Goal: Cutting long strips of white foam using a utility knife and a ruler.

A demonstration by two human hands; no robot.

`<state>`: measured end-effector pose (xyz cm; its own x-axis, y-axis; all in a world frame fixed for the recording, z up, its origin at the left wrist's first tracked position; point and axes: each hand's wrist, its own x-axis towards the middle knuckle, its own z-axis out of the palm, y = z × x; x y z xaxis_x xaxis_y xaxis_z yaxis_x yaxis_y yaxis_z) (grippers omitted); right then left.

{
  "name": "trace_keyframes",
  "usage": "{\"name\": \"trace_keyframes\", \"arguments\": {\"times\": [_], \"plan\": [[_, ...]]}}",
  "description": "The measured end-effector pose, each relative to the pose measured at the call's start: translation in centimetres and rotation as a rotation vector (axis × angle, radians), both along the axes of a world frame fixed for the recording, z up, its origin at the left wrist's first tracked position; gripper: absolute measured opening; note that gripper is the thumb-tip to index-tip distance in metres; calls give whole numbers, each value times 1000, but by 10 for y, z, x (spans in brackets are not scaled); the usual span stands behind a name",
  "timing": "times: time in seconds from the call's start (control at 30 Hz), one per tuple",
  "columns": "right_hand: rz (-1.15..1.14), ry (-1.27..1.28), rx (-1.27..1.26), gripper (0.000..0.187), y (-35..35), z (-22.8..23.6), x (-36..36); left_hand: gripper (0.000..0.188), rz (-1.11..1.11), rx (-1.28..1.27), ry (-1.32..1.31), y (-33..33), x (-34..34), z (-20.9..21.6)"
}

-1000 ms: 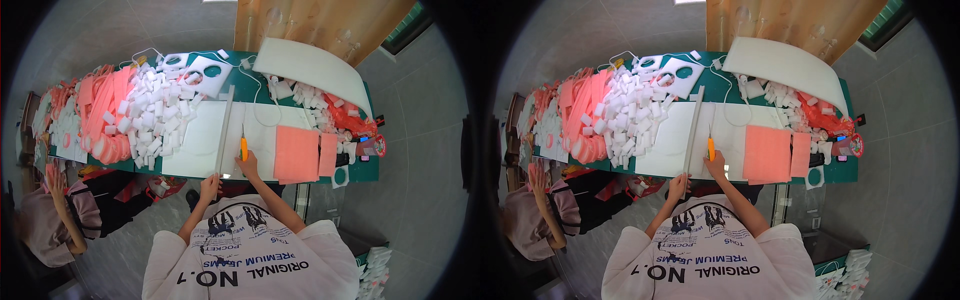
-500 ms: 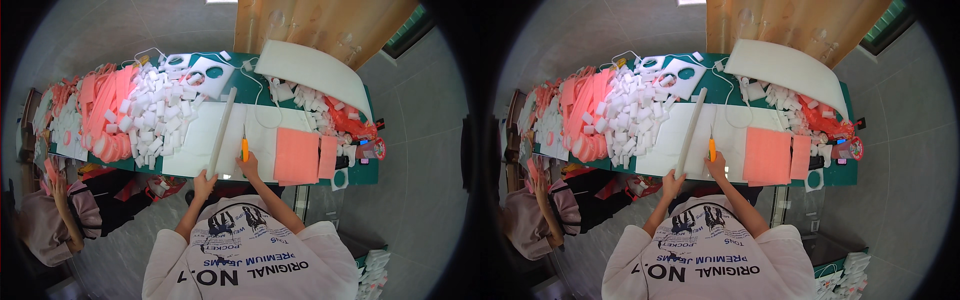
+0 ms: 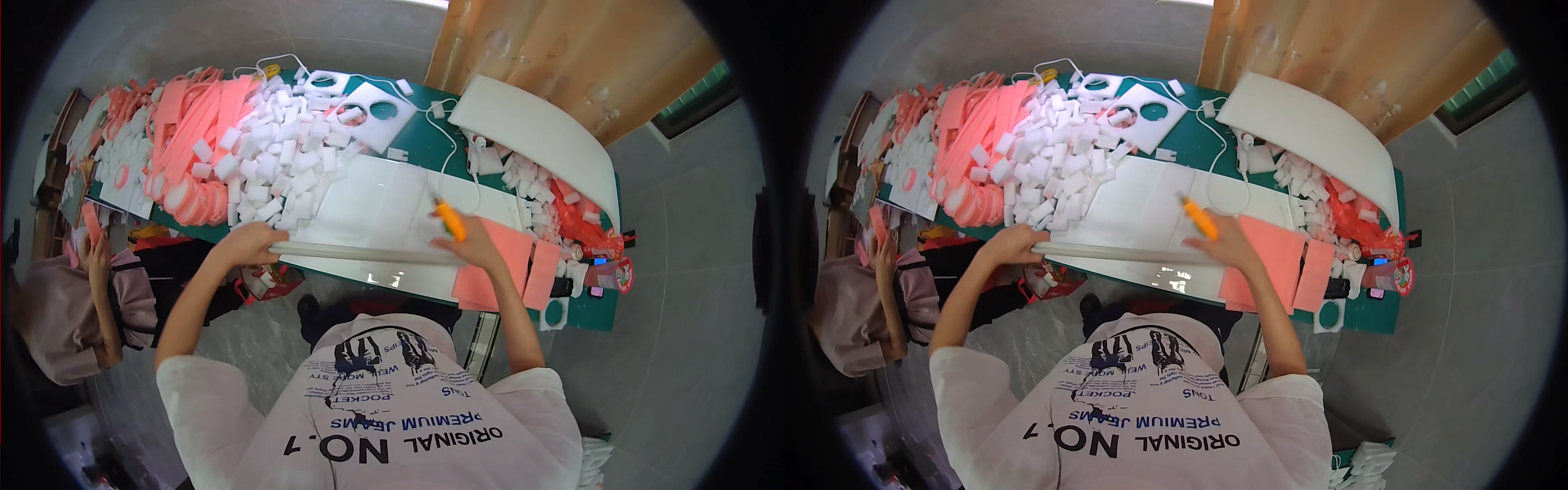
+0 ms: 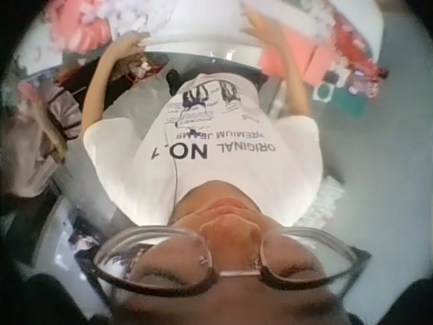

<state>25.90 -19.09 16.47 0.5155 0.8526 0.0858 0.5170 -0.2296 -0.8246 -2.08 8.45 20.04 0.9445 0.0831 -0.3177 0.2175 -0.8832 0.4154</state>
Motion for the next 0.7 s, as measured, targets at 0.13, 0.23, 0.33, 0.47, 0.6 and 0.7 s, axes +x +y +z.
{"name": "trace_keyframes", "arguments": {"times": [0.13, 0.23, 0.33, 0.47, 0.6, 0.7], "plan": [[446, 72, -93, 42, 14, -36, -15, 20, -263, 110, 52, 8, 44, 13], [522, 140, -179, 42, 19, -37, -28, 23, -345, 219, -23, 13, 61, 37], [431, 297, -226, 39, 20, -34, -43, 25, -392, 476, 17, 19, 84, 57], [222, 703, 126, 26, 31, -47, -56, 37, -226, 735, -785, 6, 105, 67], [154, 884, 270, 24, 58, -50, -67, 32, 671, -207, -829, -33, 80, -104], [20, 963, 357, 23, 72, -75, -70, 21, 800, -811, -511, -117, 73, -146]]}}
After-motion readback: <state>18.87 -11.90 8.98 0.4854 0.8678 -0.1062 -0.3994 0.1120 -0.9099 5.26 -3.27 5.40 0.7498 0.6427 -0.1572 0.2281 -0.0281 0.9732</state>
